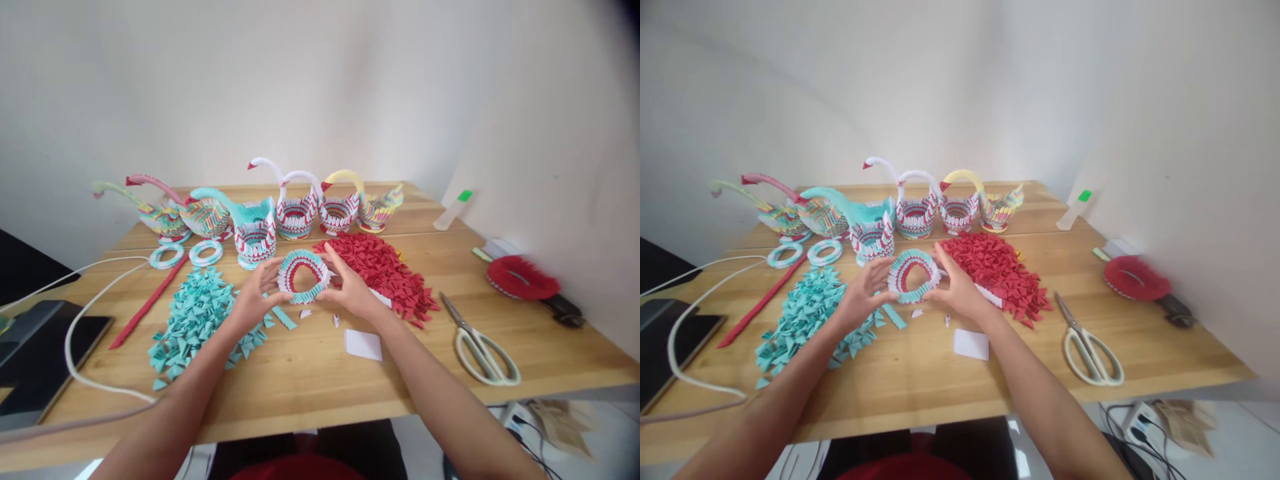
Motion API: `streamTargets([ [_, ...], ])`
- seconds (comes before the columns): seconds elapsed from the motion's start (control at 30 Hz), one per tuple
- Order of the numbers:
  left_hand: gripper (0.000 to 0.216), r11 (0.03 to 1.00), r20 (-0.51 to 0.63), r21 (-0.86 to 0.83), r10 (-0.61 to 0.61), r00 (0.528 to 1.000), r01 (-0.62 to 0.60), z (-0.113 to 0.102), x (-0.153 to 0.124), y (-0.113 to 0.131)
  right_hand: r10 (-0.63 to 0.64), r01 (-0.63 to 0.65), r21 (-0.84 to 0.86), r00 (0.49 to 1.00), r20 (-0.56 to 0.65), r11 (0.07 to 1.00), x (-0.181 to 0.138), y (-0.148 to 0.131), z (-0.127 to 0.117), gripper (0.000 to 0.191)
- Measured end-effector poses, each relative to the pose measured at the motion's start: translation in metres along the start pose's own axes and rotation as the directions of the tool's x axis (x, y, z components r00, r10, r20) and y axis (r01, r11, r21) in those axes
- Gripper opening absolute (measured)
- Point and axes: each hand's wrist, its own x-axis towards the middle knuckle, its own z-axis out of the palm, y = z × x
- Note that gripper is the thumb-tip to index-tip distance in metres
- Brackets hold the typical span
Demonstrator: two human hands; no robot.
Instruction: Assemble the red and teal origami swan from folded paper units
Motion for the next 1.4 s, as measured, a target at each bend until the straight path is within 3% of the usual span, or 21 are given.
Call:
streamTargets([
  [0.13,0.084,0.982,-0.055,-0.057,0.175,0.983,-0.178,0.002,-0.003,0.012,-0.027,0.03,0.152,0.999,-0.025,0.988,-0.001,-0.003,0.001,0.115],
  [0.27,0.094,0.944,-0.013,-0.022,0.329,0.944,-0.33,0.003,-0.006,0.018,-0.082,0.08,0.299,0.997,-0.008,0.951,-0.004,-0.008,0.003,0.119],
  [0.47,0.099,0.951,-0.035,0.08,0.304,0.952,-0.3,0.003,-0.008,0.019,-0.063,0.055,0.313,0.998,0.018,0.948,-0.008,-0.015,0.003,0.121],
  [0.73,0.114,0.986,-0.03,0.1,0.138,0.99,-0.134,0.004,-0.006,0.019,-0.007,-0.003,0.201,0.999,0.051,0.98,-0.012,-0.014,0.005,0.116],
  [0.9,0.109,0.974,-0.035,0.164,0.166,0.986,-0.158,0.004,-0.005,0.017,-0.018,0.006,0.2,0.998,0.06,0.98,-0.011,-0.012,0.011,0.124],
  [1.17,0.107,0.972,-0.069,-0.138,0.181,0.981,-0.189,0.02,-0.011,0.02,-0.056,0.047,0.258,0.998,0.025,0.965,-0.011,-0.02,0.022,0.134],
  [1.4,0.124,0.956,-0.045,0.092,0.284,0.958,-0.28,0.009,-0.008,0.022,-0.079,0.065,0.293,0.996,0.035,0.954,-0.012,-0.02,0.022,0.136],
])
